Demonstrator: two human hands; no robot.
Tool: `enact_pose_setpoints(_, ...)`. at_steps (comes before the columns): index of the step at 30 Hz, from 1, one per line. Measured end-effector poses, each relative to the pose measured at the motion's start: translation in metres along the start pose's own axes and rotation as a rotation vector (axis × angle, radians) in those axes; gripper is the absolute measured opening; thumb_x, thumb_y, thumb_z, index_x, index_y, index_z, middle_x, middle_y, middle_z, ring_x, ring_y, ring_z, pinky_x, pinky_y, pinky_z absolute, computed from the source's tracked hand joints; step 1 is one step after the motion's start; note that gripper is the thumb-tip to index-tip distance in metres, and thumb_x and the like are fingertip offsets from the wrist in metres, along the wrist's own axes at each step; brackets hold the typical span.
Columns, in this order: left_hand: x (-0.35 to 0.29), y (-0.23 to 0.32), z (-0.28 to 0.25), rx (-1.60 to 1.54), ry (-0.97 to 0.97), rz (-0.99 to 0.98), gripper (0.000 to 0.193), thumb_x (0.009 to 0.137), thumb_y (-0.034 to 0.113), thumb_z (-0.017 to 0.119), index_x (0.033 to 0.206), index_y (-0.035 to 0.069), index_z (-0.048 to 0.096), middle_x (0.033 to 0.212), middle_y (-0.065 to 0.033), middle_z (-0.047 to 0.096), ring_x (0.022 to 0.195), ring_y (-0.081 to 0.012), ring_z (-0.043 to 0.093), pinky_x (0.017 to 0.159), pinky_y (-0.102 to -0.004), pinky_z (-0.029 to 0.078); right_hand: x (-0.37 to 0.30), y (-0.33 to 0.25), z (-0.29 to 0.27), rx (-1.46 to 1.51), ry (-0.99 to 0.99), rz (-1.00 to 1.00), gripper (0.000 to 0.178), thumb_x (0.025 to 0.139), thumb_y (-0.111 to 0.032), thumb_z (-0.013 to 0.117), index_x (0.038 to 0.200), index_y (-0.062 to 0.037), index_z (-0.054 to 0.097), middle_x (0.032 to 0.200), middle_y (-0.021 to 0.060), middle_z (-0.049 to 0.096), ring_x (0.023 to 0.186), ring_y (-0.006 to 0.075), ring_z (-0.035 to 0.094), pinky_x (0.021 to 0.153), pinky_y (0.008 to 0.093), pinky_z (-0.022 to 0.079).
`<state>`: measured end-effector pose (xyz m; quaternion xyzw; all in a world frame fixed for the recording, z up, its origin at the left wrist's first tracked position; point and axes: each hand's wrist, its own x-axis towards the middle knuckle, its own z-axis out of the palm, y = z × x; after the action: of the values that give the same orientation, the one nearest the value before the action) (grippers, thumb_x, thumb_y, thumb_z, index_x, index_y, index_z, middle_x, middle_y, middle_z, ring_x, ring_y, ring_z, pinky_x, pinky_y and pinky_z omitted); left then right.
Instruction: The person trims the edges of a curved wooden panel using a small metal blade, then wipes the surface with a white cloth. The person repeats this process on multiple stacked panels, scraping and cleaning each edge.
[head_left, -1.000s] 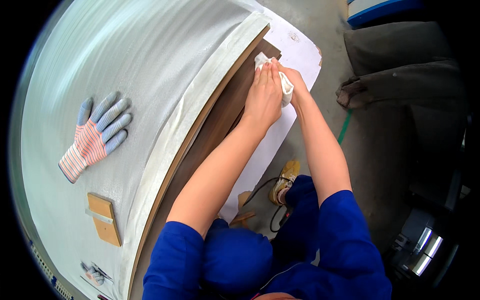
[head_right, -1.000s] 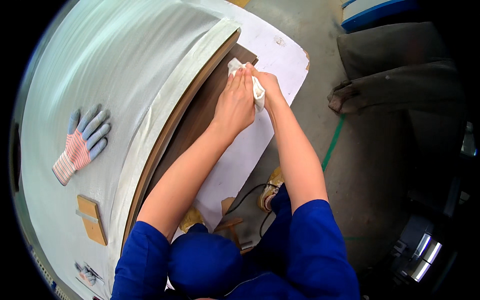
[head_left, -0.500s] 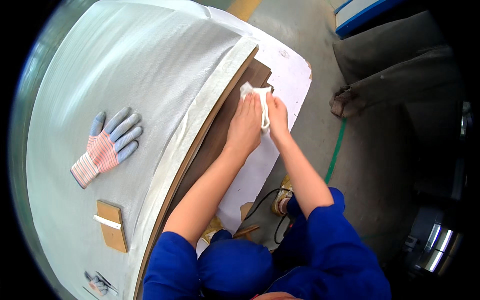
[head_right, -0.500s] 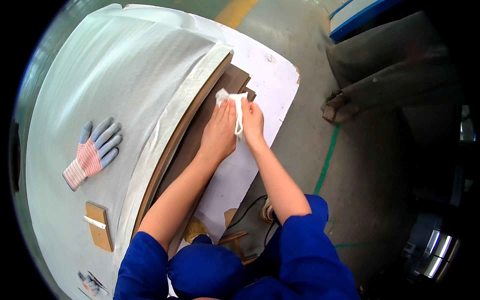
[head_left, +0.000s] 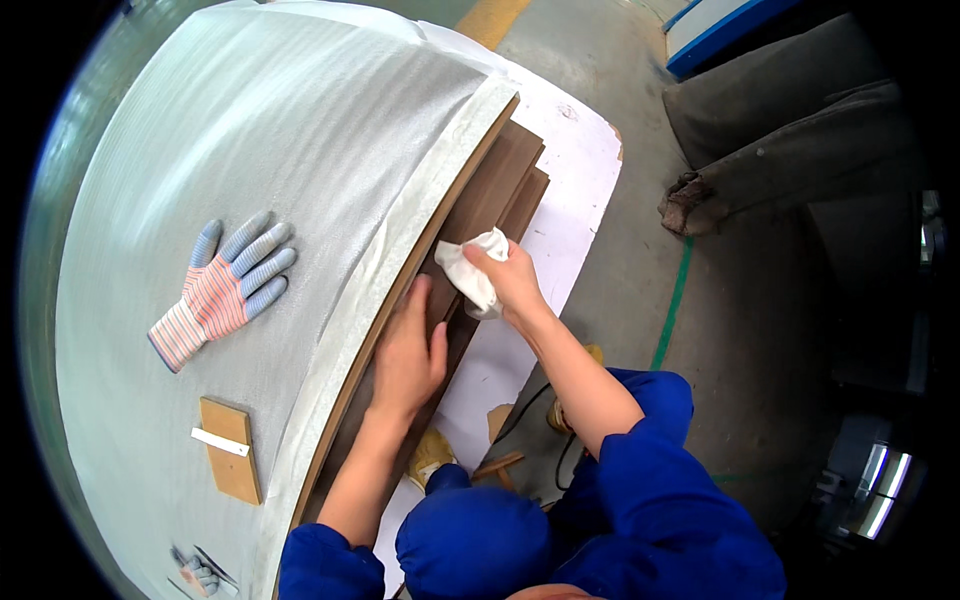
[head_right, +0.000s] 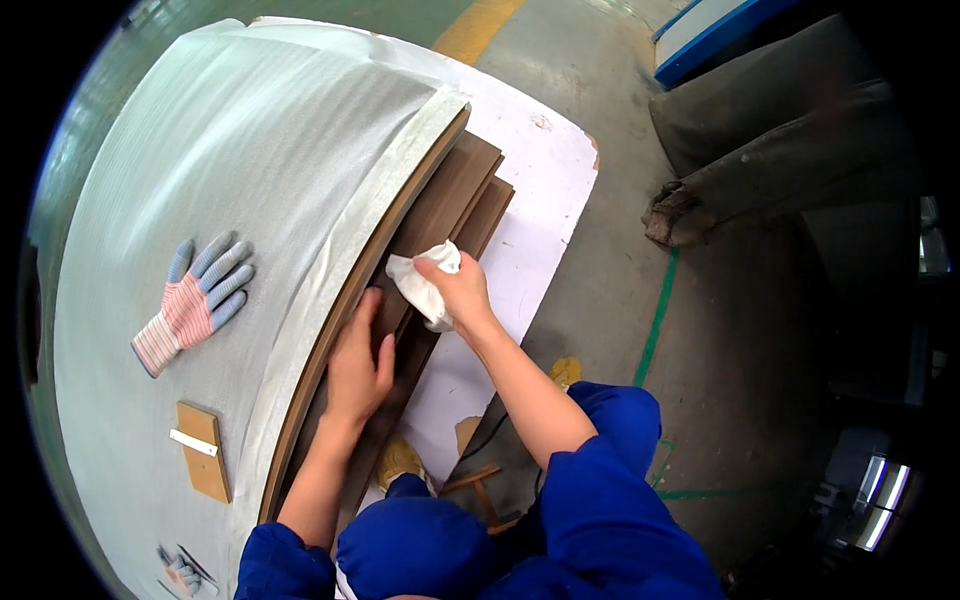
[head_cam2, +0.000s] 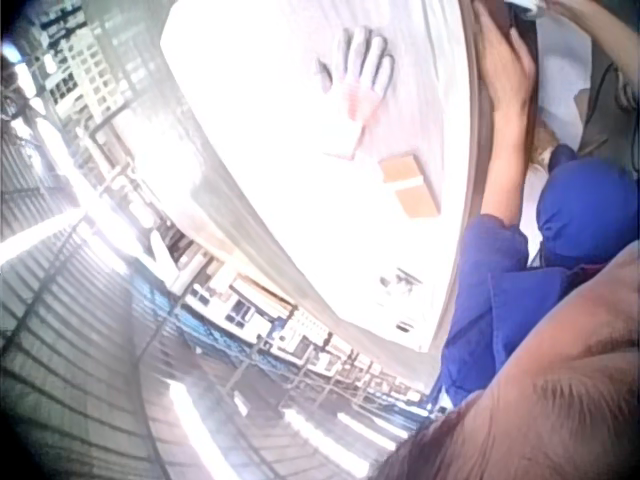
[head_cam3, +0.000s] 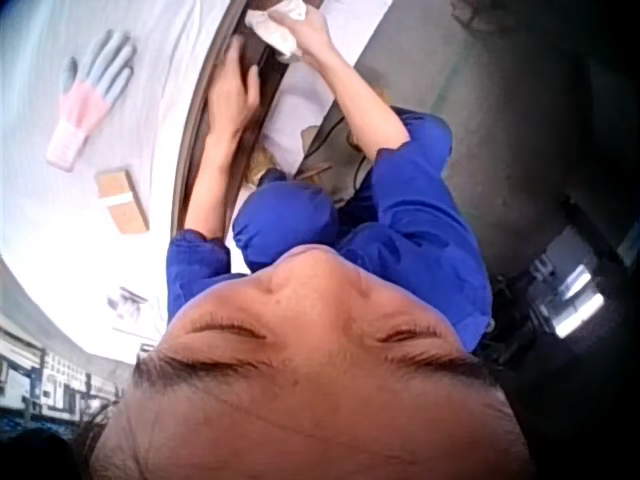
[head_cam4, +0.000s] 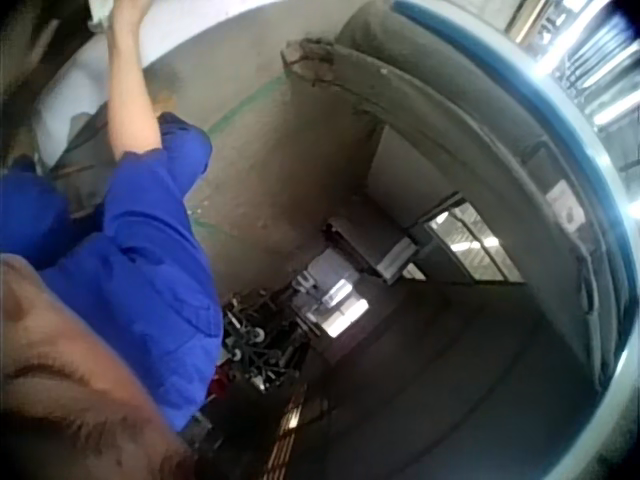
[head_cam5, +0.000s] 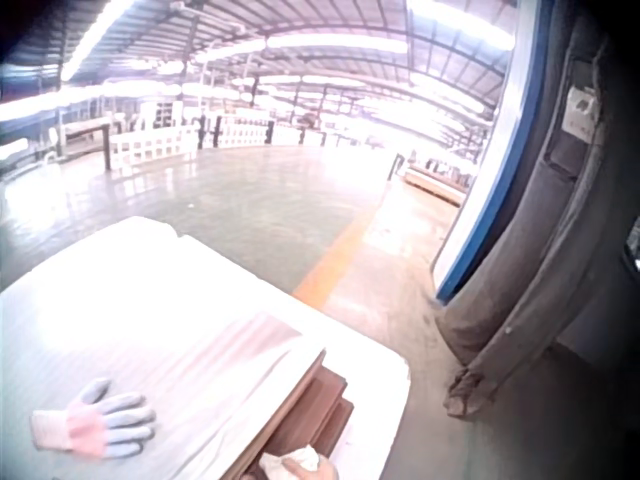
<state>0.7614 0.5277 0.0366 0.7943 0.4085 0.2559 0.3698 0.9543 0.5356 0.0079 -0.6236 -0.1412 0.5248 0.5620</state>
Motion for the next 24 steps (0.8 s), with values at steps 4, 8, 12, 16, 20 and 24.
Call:
enact_pose_setpoints(4, -0.015, -0.014, -0.002, 0.236, -0.165, -0.062, 0.074, 0.093, 0.021, 0.061, 0.151, -0.004, 0.023, 0.15, -0.0254, 0.036, 0.137, -0.0417, 0.038, 0.113, -0.0439, 0.032, 0.034, -0.016, -0.009, 0.005, 0.087, -0.013, 0.019, 0.089, -0.012, 0.072, 0.1, 0.0016, 0.064, 0.09, 0.0092, 0.07, 0.076, 0.0158, 0.069, 0.065, 0.0288, 0.055)
enact_pose_setpoints(8, -0.012, -0.007, -0.004, 0.205, -0.184, -0.075, 0.076, 0.093, 0.024, 0.061, 0.152, -0.002, 0.02, 0.152, -0.024, 0.035, 0.137, -0.04, 0.039, 0.113, -0.0434, 0.033, 0.07, -0.037, -0.028, 0.046, 0.115, 0.003, 0.025, 0.088, -0.015, 0.075, 0.102, 0.0031, 0.065, 0.091, 0.0106, 0.071, 0.075, 0.0167, 0.069, 0.063, 0.0296, 0.056)
enact_pose_setpoints(12, -0.01, -0.003, -0.004, 0.217, -0.207, -0.084, 0.076, 0.094, 0.026, 0.059, 0.152, -0.001, 0.02, 0.153, -0.0228, 0.033, 0.137, -0.0387, 0.039, 0.113, -0.0427, 0.034, 0.111, -0.053, -0.048, 0.141, 0.166, -0.07, 0.025, 0.089, -0.016, 0.074, 0.102, 0.0034, 0.065, 0.095, 0.0118, 0.071, 0.078, 0.0202, 0.069, 0.066, 0.0334, 0.057)
enact_pose_setpoints(16, -0.01, -0.007, -0.003, 0.244, -0.182, -0.042, 0.076, 0.094, 0.027, 0.058, 0.152, -0.001, 0.019, 0.154, -0.0233, 0.033, 0.137, -0.0391, 0.039, 0.113, -0.0429, 0.034, 0.126, -0.055, -0.055, 0.253, 0.126, 0.005, 0.03, 0.09, -0.018, 0.073, 0.111, 0.0018, 0.064, 0.098, 0.0105, 0.071, 0.082, 0.0204, 0.069, 0.07, 0.0341, 0.057)
enact_pose_setpoints(20, -0.013, -0.013, -0.003, 0.297, -0.152, -0.012, 0.075, 0.094, 0.025, 0.058, 0.152, -0.002, 0.019, 0.154, -0.0237, 0.031, 0.138, -0.0394, 0.038, 0.113, -0.0431, 0.034, 0.082, -0.014, -0.027, 0.314, 0.119, 0.052, 0.029, 0.091, -0.019, 0.072, 0.113, -0.0009, 0.064, 0.1, 0.0089, 0.071, 0.083, 0.0192, 0.069, 0.071, 0.033, 0.057)
enact_pose_setpoints(24, -0.012, -0.008, -0.004, 0.304, -0.134, 0.011, 0.071, 0.093, 0.024, 0.06, 0.148, -0.007, 0.027, 0.149, -0.0256, 0.038, 0.135, -0.0391, 0.042, 0.111, -0.0416, 0.036, 0.079, -0.03, -0.033, 0.151, 0.118, 0.025, 0.032, 0.093, -0.018, 0.069, 0.115, 0.003, 0.06, 0.101, 0.0109, 0.069, 0.083, 0.0183, 0.069, 0.069, 0.0318, 0.057)
